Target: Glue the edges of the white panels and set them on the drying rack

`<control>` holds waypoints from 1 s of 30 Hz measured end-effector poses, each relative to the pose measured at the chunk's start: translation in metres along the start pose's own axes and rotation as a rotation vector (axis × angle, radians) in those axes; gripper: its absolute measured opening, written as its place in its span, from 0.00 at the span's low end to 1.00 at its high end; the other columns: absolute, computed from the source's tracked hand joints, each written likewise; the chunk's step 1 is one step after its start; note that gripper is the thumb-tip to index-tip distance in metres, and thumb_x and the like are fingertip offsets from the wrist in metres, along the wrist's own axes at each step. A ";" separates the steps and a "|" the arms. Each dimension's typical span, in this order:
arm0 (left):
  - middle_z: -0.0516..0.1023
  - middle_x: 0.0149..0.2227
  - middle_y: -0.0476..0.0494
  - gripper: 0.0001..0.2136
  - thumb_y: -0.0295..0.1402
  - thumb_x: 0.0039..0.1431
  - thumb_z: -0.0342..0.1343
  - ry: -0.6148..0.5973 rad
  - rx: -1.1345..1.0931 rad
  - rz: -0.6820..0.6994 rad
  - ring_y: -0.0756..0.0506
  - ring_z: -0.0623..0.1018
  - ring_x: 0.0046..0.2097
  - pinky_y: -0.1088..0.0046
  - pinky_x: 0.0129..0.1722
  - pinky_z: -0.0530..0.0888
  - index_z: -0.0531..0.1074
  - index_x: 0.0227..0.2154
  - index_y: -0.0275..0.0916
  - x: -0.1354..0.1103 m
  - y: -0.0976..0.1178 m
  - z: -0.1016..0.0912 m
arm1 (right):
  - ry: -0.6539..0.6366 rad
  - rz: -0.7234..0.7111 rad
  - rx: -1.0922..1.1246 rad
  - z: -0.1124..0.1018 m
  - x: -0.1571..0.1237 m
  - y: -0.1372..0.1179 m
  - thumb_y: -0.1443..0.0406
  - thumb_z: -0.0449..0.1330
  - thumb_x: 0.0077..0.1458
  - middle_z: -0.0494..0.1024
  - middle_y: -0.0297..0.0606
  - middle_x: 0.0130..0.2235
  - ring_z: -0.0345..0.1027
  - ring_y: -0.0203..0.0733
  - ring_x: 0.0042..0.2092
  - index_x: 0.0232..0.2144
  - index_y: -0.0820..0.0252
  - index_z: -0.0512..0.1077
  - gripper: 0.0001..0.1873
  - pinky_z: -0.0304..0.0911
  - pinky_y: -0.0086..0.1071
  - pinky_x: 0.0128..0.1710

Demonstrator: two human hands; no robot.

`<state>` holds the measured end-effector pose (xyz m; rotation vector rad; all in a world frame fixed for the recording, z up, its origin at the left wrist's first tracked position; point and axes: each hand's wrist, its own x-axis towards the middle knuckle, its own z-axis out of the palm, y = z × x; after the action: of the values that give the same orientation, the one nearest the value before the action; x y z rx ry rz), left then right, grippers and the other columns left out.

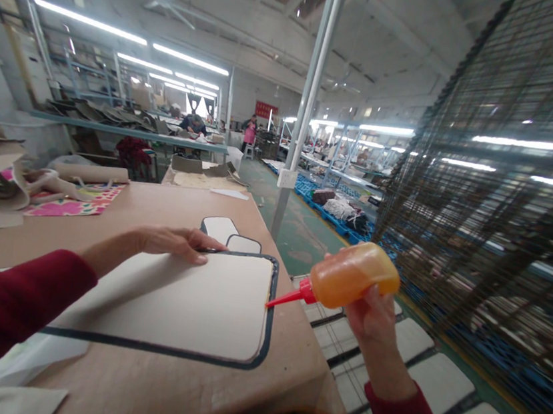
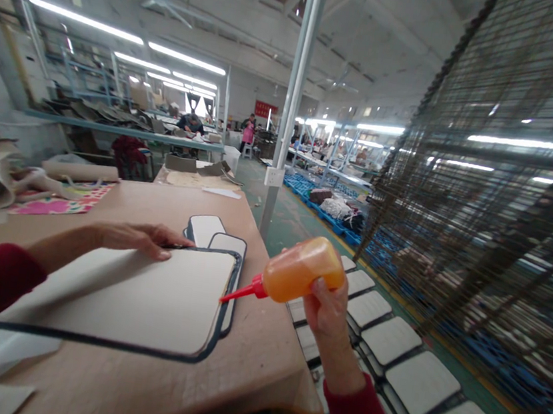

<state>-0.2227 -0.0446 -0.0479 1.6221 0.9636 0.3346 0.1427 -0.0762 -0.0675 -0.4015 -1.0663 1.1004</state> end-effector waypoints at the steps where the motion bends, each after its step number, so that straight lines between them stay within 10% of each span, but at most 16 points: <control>1: 0.80 0.47 0.47 0.24 0.40 0.51 0.63 0.002 -0.003 -0.007 0.39 0.77 0.47 0.71 0.47 0.71 0.74 0.53 0.46 0.000 -0.001 0.000 | -0.001 0.008 -0.003 0.000 -0.001 0.000 0.52 0.73 0.33 0.79 0.44 0.46 0.71 0.59 0.52 0.48 0.50 0.70 0.37 0.61 0.61 0.55; 30: 0.79 0.49 0.43 0.27 0.38 0.47 0.65 0.113 -0.115 -0.060 0.36 0.76 0.50 0.68 0.47 0.71 0.73 0.53 0.43 -0.013 -0.010 0.007 | -0.012 0.025 -0.011 0.002 -0.021 -0.004 0.53 0.73 0.32 0.79 0.43 0.46 0.72 0.58 0.50 0.49 0.50 0.70 0.39 0.59 0.60 0.56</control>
<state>-0.2299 -0.0590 -0.0551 1.4790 1.0573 0.4365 0.1417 -0.0967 -0.0743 -0.4189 -1.0810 1.1207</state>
